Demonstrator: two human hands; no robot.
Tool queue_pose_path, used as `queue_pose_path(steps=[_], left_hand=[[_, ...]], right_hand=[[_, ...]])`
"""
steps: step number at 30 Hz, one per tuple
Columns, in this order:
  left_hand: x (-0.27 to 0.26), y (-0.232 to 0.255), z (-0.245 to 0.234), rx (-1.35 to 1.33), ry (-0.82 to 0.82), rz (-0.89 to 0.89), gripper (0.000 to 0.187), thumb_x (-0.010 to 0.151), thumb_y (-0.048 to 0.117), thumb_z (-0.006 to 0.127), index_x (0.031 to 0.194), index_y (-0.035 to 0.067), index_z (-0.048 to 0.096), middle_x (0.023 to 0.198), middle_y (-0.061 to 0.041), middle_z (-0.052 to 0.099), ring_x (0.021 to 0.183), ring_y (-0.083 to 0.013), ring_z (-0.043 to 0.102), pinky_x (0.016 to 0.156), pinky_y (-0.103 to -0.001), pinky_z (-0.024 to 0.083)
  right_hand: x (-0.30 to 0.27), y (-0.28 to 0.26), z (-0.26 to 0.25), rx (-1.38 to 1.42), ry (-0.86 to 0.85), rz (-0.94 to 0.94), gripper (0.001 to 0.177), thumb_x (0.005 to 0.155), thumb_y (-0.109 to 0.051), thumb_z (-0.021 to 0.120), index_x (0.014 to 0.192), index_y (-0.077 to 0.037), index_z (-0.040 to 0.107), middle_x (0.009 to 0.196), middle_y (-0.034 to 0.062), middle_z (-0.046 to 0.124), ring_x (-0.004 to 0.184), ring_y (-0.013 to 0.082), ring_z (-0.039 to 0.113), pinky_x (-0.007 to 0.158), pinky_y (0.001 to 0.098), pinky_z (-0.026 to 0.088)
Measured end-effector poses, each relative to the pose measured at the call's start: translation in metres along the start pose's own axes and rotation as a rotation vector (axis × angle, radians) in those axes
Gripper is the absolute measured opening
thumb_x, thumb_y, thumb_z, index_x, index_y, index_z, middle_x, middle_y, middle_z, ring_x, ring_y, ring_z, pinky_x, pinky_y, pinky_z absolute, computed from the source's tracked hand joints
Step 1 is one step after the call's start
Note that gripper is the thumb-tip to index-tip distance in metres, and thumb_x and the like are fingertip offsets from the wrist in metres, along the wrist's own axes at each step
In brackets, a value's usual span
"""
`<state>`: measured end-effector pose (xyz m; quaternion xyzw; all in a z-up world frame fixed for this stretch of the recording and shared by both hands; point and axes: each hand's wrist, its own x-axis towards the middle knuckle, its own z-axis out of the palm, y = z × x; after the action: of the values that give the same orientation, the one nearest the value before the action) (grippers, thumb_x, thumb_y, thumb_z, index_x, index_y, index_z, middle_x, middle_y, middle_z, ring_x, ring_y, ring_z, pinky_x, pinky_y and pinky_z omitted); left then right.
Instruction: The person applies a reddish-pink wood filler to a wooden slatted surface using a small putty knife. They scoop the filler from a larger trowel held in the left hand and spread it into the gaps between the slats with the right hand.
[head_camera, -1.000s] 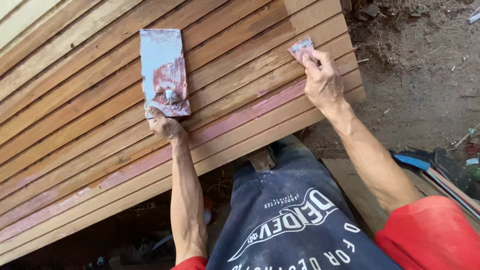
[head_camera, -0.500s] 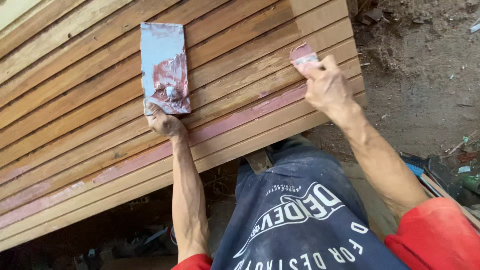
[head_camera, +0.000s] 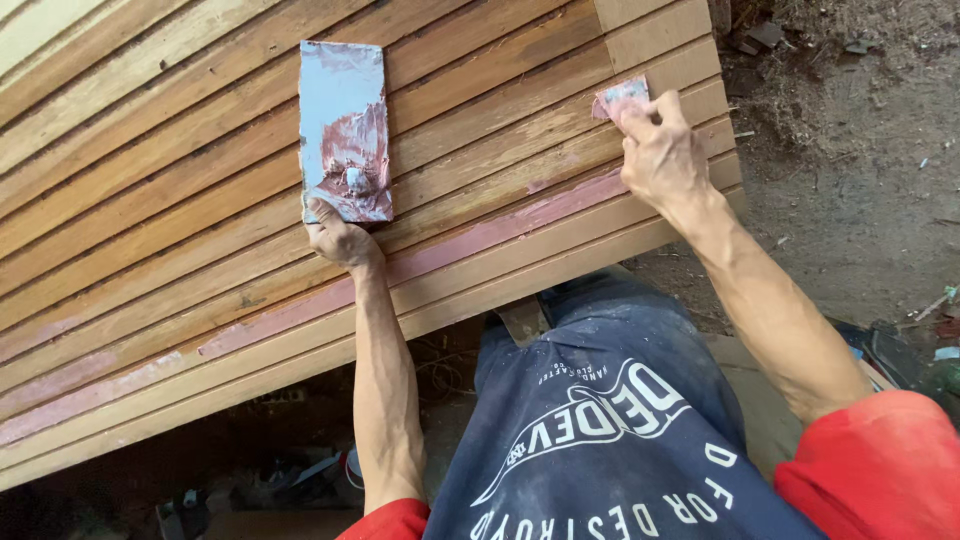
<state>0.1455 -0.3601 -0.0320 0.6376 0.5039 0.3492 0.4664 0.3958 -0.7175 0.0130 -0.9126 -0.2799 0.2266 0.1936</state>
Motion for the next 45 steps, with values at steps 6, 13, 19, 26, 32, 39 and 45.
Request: queue_pose_path(steps=[6,13,19,26,32,39,45], left_hand=[[0.003,-0.004,0.002,-0.059,-0.012,-0.012,0.058,0.105,0.050,0.054,0.105,-0.006,0.069,0.093,-0.005,0.070,0.085,-0.0134,0.060,0.077,-0.031,0.051],[0.003,-0.003,-0.001,-0.009,-0.005,-0.016,0.057,0.106,0.048,0.054,0.105,-0.007,0.069,0.093,-0.004,0.068,0.084,-0.0132,0.058,0.077,-0.030,0.050],[0.002,-0.006,-0.003,-0.033,-0.027,-0.017,0.054,0.106,0.047,0.054,0.105,-0.005,0.069,0.093,-0.003,0.069,0.084,-0.0127,0.058,0.076,-0.030,0.049],[0.002,-0.011,-0.003,-0.087,-0.059,0.025,0.055,0.106,0.046,0.053,0.114,-0.006,0.068,0.103,-0.006,0.072,0.092,-0.0149,0.063,0.083,-0.031,0.053],[0.002,-0.003,-0.004,-0.038,-0.061,0.030,0.054,0.107,0.043,0.055,0.118,-0.009,0.067,0.106,-0.009,0.070,0.096,-0.0168,0.062,0.087,-0.033,0.051],[0.002,0.002,-0.003,0.037,-0.058,0.012,0.056,0.108,0.044,0.052,0.117,-0.009,0.068,0.104,-0.009,0.072,0.093,-0.0168,0.061,0.085,-0.032,0.051],[0.003,-0.005,-0.005,-0.097,-0.114,0.036,0.056,0.107,0.044,0.053,0.119,-0.009,0.066,0.107,-0.008,0.071,0.096,-0.0160,0.062,0.087,-0.032,0.051]], right_hand=[[-0.009,0.013,-0.006,0.012,0.075,-0.061,0.026,0.101,-0.005,0.063,0.126,-0.006,0.071,0.115,0.0209,0.054,0.080,0.0268,0.062,0.062,0.0353,0.062],[-0.017,0.007,-0.010,-0.011,-0.072,0.053,0.031,0.100,-0.004,0.064,0.128,-0.009,0.074,0.109,0.0207,0.054,0.084,0.0298,0.060,0.067,0.0385,0.060],[0.015,-0.002,-0.006,0.262,0.044,0.382,0.020,0.088,0.001,0.069,0.108,0.004,0.071,0.117,0.0235,0.047,0.096,0.0278,0.052,0.072,0.0372,0.058],[0.023,-0.056,0.013,0.254,-0.031,0.224,0.013,0.087,0.004,0.067,0.095,0.000,0.076,0.127,0.0138,0.061,0.101,0.0268,0.050,0.077,0.0364,0.057],[-0.031,-0.011,-0.032,0.204,-0.006,0.175,0.030,0.095,-0.001,0.066,0.121,-0.011,0.077,0.122,0.0170,0.064,0.104,0.0293,0.060,0.082,0.0408,0.057],[-0.080,0.021,-0.001,0.165,0.190,-0.095,0.027,0.099,-0.001,0.067,0.125,-0.006,0.074,0.129,0.0182,0.060,0.111,0.0332,0.064,0.092,0.0397,0.062],[-0.063,-0.004,0.023,0.053,0.272,-0.008,0.030,0.100,-0.002,0.069,0.130,0.000,0.071,0.126,0.0199,0.054,0.101,0.0333,0.066,0.084,0.0424,0.061]])
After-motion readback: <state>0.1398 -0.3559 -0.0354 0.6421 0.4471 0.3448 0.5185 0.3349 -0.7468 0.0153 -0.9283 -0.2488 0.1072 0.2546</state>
